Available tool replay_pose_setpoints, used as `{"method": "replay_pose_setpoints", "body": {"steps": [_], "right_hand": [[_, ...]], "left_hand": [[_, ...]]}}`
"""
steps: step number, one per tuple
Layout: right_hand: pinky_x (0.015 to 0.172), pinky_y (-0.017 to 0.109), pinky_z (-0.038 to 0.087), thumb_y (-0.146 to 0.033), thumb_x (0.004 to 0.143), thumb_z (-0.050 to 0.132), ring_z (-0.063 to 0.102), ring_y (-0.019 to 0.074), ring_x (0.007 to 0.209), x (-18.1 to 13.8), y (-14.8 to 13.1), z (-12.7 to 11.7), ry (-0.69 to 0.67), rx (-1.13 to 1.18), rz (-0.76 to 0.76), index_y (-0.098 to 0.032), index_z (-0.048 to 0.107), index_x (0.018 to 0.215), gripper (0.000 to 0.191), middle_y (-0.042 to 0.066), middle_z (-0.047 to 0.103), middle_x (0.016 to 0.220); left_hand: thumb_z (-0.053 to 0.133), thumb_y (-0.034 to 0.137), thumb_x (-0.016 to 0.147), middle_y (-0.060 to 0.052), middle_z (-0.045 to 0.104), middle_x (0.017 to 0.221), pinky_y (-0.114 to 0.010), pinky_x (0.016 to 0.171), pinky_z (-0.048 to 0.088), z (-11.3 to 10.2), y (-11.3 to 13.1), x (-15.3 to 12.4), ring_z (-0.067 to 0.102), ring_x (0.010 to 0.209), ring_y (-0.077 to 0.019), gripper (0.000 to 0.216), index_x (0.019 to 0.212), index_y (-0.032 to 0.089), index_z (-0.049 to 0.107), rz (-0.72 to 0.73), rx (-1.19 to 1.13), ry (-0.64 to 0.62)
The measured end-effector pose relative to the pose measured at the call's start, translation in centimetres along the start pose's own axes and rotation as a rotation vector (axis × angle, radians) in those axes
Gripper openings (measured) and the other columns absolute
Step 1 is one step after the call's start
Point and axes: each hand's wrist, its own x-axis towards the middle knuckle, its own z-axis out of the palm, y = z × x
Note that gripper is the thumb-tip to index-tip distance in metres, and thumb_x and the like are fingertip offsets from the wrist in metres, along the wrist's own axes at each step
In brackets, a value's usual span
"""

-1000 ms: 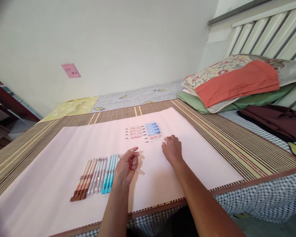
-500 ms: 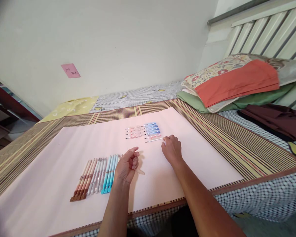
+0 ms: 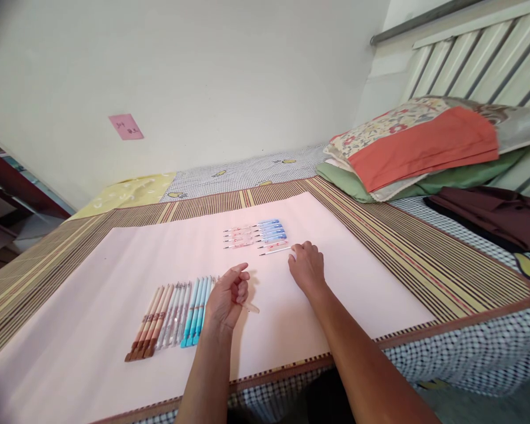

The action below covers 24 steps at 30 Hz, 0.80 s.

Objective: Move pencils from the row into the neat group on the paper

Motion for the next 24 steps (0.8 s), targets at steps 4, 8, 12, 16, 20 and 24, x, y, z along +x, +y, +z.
{"method": "replay_pose_setpoints", "body": {"steps": [4,8,12,16,20,24], "right_hand": [[0.085,0.039,0.041,-0.023,0.093,0.055,0.059,0.0288,0.104,-0.1,0.1,-0.1,0.023,0.047,-0.002,-0.015,0.069,0.116,0.027,0.016,0.064,0.112],[0.086,0.037,0.045,-0.022,0.090,0.055,0.061,0.0243,0.097,-0.8,-1.2,-1.1,0.075,0.389,-0.084,-0.017,0.069,0.108,0.024,0.011,0.067,0.110],[0.076,0.032,0.048,-0.035,0.086,0.064,0.062,0.0194,0.083,-2.8,-4.4,-3.2,-0.315,0.852,-0.196,-0.019,0.072,0.099,0.022,0.005,0.072,0.093],[0.074,0.028,0.044,-0.027,0.073,0.077,0.060,0.0172,0.083,-4.9,-6.9,-4.1,-0.656,0.961,-0.377,-0.018,0.071,0.088,0.019,0.000,0.069,0.085],[0.060,0.025,0.035,-0.022,0.080,0.067,0.046,0.0111,0.063,-5.5,-7.4,-3.4,-0.699,0.999,-0.376,-0.017,0.066,0.079,0.005,-0.005,0.053,0.065],[0.061,0.025,0.034,-0.023,0.083,0.064,0.048,0.0119,0.065,-5.2,-6.9,-3.1,-0.668,1.016,-0.380,-0.017,0.069,0.083,0.008,-0.003,0.058,0.069]], "left_hand": [[0.084,0.036,0.060,0.000,0.063,0.067,-0.018,0.038,0.019,0.0,0.1,0.0,0.038,0.043,-0.0031,0.040,0.090,0.011,0.074,-0.002,-0.003,0.006],[0.084,0.037,0.068,0.000,0.062,0.066,-0.017,0.038,0.022,-0.3,0.8,0.1,0.037,0.043,-0.0031,0.036,0.090,0.011,0.073,-0.025,-0.086,0.021],[0.071,0.043,0.087,-0.003,0.062,0.070,-0.015,0.039,0.027,-0.7,1.9,0.0,0.042,0.049,-0.0053,0.034,0.093,0.010,0.072,-0.029,-0.269,0.006],[0.052,0.047,0.100,-0.006,0.063,0.075,-0.016,0.040,0.032,-1.0,2.4,-0.1,0.047,0.054,-0.0080,0.044,0.097,0.008,0.072,-0.040,-0.400,0.008],[0.050,0.050,0.100,-0.008,0.064,0.080,-0.018,0.044,0.039,-1.2,2.4,-0.1,0.051,0.057,-0.0096,0.048,0.102,0.007,0.072,-0.011,-0.461,-0.016],[0.049,0.051,0.100,-0.010,0.067,0.084,-0.022,0.059,0.050,-0.9,2.5,-0.2,0.062,0.069,-0.0136,0.050,0.102,0.007,0.074,0.016,-0.432,-0.012]]}}
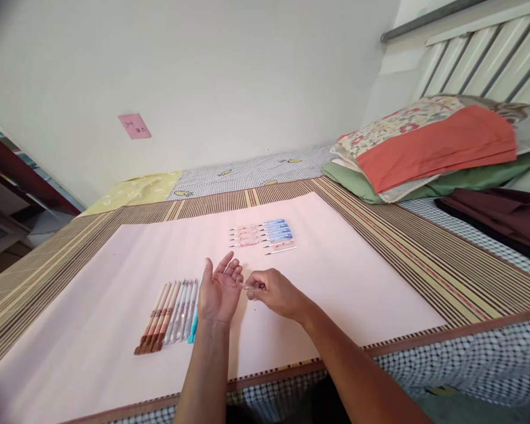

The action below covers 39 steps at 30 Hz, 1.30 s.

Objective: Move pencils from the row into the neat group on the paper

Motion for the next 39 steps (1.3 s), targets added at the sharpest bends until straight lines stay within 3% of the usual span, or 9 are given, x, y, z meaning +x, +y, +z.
{"method": "replay_pose_setpoints", "body": {"steps": [5,9,15,21,27,32,39], "right_hand": [[0.062,0.026,0.037,-0.026,0.083,0.065,0.051,0.0132,0.068,-0.2,-0.3,-0.7,0.048,0.000,0.025,-0.018,0.068,0.083,0.009,-0.002,0.061,0.071],[0.062,0.026,0.038,-0.029,0.085,0.064,0.051,0.0133,0.066,-0.4,-0.8,-1.3,0.102,-0.018,0.043,-0.018,0.066,0.080,0.012,-0.001,0.062,0.072],[0.063,0.027,0.038,-0.027,0.085,0.062,0.054,0.0145,0.068,-0.6,-0.6,-2.3,0.193,-0.149,0.034,-0.019,0.066,0.082,0.010,0.000,0.066,0.074],[0.069,0.029,0.045,-0.024,0.084,0.063,0.061,0.0172,0.075,-0.5,0.1,-2.5,0.267,-0.263,0.018,-0.021,0.069,0.098,0.015,0.001,0.070,0.084],[0.089,0.037,0.046,-0.022,0.092,0.060,0.062,0.0230,0.101,-0.2,0.6,-2.3,0.402,-0.544,-0.196,-0.022,0.067,0.103,0.013,0.007,0.070,0.105],[0.085,0.038,0.042,-0.018,0.096,0.057,0.061,0.0251,0.098,0.0,0.7,-1.9,0.399,-0.789,-0.287,-0.020,0.065,0.103,0.011,0.009,0.071,0.101],[0.080,0.035,0.038,-0.018,0.096,0.056,0.058,0.0236,0.090,0.0,0.6,-1.8,0.382,-0.895,-0.296,-0.020,0.065,0.095,0.009,0.007,0.068,0.093]], "left_hand": [[0.071,0.046,0.086,-0.010,0.070,0.083,-0.027,0.073,0.052,0.0,-0.4,0.2,0.065,0.077,-0.0163,0.039,0.095,0.009,0.075,0.032,0.150,0.025],[0.085,0.047,0.068,-0.007,0.070,0.080,-0.025,0.066,0.047,-0.2,-0.7,0.2,0.062,0.074,-0.0144,0.042,0.090,0.012,0.076,0.033,0.393,0.065],[0.090,0.043,0.055,-0.003,0.069,0.075,-0.024,0.062,0.038,-0.1,-1.0,0.0,0.057,0.067,-0.0117,0.040,0.081,0.016,0.076,0.079,0.680,0.082],[0.088,0.039,0.053,-0.002,0.068,0.067,-0.025,0.064,0.040,-0.3,-1.2,0.4,0.057,0.064,-0.0119,0.039,0.082,0.015,0.076,0.112,0.658,0.087],[0.088,0.035,0.055,-0.005,0.070,0.067,-0.025,0.062,0.042,-0.4,-1.6,0.5,0.059,0.060,-0.0122,0.038,0.082,0.013,0.074,0.117,0.652,0.112],[0.090,0.038,0.058,-0.007,0.072,0.070,-0.024,0.060,0.042,-0.7,-2.0,0.5,0.060,0.060,-0.0120,0.037,0.077,0.012,0.071,0.110,0.635,0.120],[0.086,0.045,0.064,-0.009,0.073,0.072,-0.023,0.058,0.043,-0.7,-2.3,0.6,0.061,0.059,-0.0121,0.039,0.078,0.011,0.072,0.090,0.629,0.112]]}}
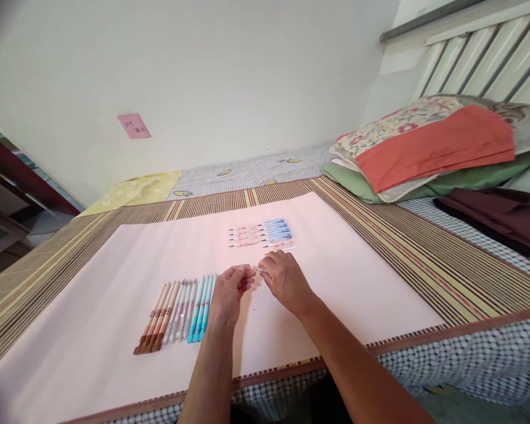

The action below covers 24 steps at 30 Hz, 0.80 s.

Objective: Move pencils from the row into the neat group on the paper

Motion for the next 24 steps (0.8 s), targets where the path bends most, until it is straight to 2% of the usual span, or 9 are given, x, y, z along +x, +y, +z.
{"method": "replay_pose_setpoints", "body": {"steps": [3,6,9,15,24], "right_hand": [[0.081,0.035,0.038,-0.018,0.096,0.055,0.058,0.0233,0.090,0.0,0.3,0.1,0.012,-0.017,0.014,-0.019,0.066,0.095,0.010,0.007,0.068,0.094],[0.081,0.035,0.038,-0.017,0.096,0.055,0.057,0.0227,0.091,-0.1,1.2,0.2,0.007,-0.029,0.040,-0.019,0.067,0.094,0.012,0.007,0.069,0.094],[0.082,0.034,0.039,-0.017,0.093,0.056,0.057,0.0229,0.093,-0.2,3.3,0.1,0.002,-0.055,0.097,-0.020,0.069,0.093,0.013,0.007,0.069,0.096],[0.082,0.034,0.041,-0.014,0.087,0.060,0.056,0.0242,0.093,-0.7,7.9,-0.4,0.007,-0.149,0.296,-0.020,0.073,0.093,0.015,0.009,0.068,0.100],[0.082,0.032,0.040,-0.017,0.091,0.057,0.055,0.0223,0.092,0.3,8.4,0.3,-0.037,-0.149,0.280,-0.021,0.073,0.095,0.018,0.008,0.066,0.099]], "left_hand": [[0.079,0.056,0.071,-0.011,0.074,0.077,-0.023,0.055,0.043,0.0,-0.1,0.1,0.063,0.059,-0.0131,0.051,0.094,0.011,0.072,-0.028,-0.045,0.037],[0.076,0.060,0.075,-0.008,0.073,0.076,-0.024,0.054,0.042,-0.1,0.1,0.2,0.062,0.056,-0.0128,0.058,0.104,0.011,0.069,-0.029,-0.067,0.112],[0.077,0.057,0.075,-0.006,0.071,0.072,-0.023,0.054,0.040,-0.2,0.4,0.1,0.061,0.055,-0.0116,0.055,0.102,0.010,0.069,-0.030,-0.094,0.136],[0.081,0.050,0.069,-0.006,0.070,0.073,-0.022,0.054,0.039,-0.2,0.5,-0.1,0.060,0.057,-0.0109,0.050,0.096,0.010,0.071,-0.057,-0.118,0.061],[0.081,0.046,0.069,-0.006,0.070,0.072,-0.023,0.054,0.039,0.0,0.8,-0.3,0.059,0.057,-0.0109,0.045,0.094,0.010,0.071,-0.079,-0.131,0.049]]}}
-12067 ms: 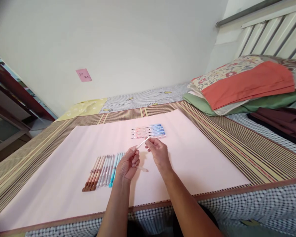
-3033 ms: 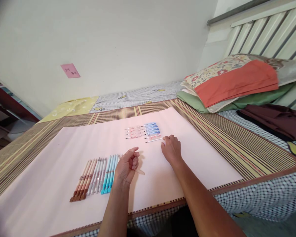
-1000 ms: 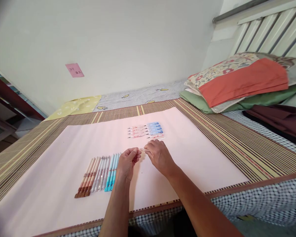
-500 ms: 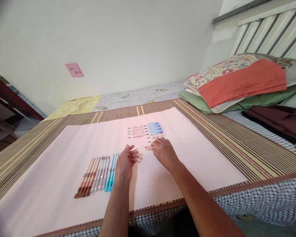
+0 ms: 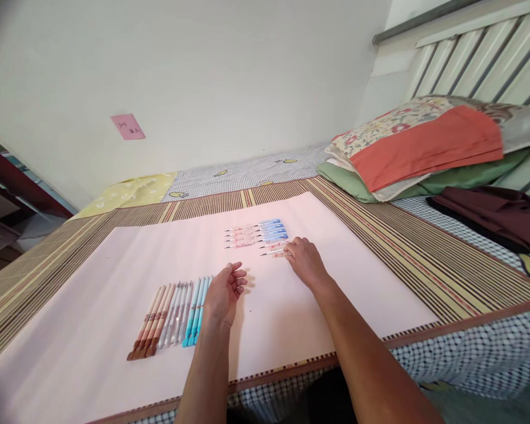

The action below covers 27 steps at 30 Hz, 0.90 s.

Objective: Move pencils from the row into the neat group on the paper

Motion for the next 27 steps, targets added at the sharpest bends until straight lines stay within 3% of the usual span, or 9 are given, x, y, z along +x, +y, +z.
{"method": "replay_pose_setpoints", "body": {"steps": [8,27], "right_hand": [[0.081,0.032,0.039,-0.018,0.095,0.055,0.055,0.0223,0.093,0.6,0.0,0.4,0.011,-0.088,-0.009,-0.021,0.073,0.100,0.019,0.009,0.065,0.101],[0.078,0.034,0.034,-0.015,0.095,0.052,0.053,0.0240,0.091,0.5,0.2,1.5,0.064,-0.079,0.009,-0.020,0.069,0.089,0.018,0.009,0.065,0.096]], "left_hand": [[0.080,0.044,0.071,-0.005,0.069,0.072,-0.022,0.053,0.038,0.0,0.0,0.0,0.059,0.056,-0.0103,0.042,0.093,0.010,0.071,-0.006,-0.018,-0.014],[0.079,0.042,0.072,-0.005,0.069,0.072,-0.021,0.052,0.039,0.1,0.0,0.0,0.059,0.056,-0.0098,0.038,0.092,0.010,0.071,-0.015,-0.020,-0.020]]}}
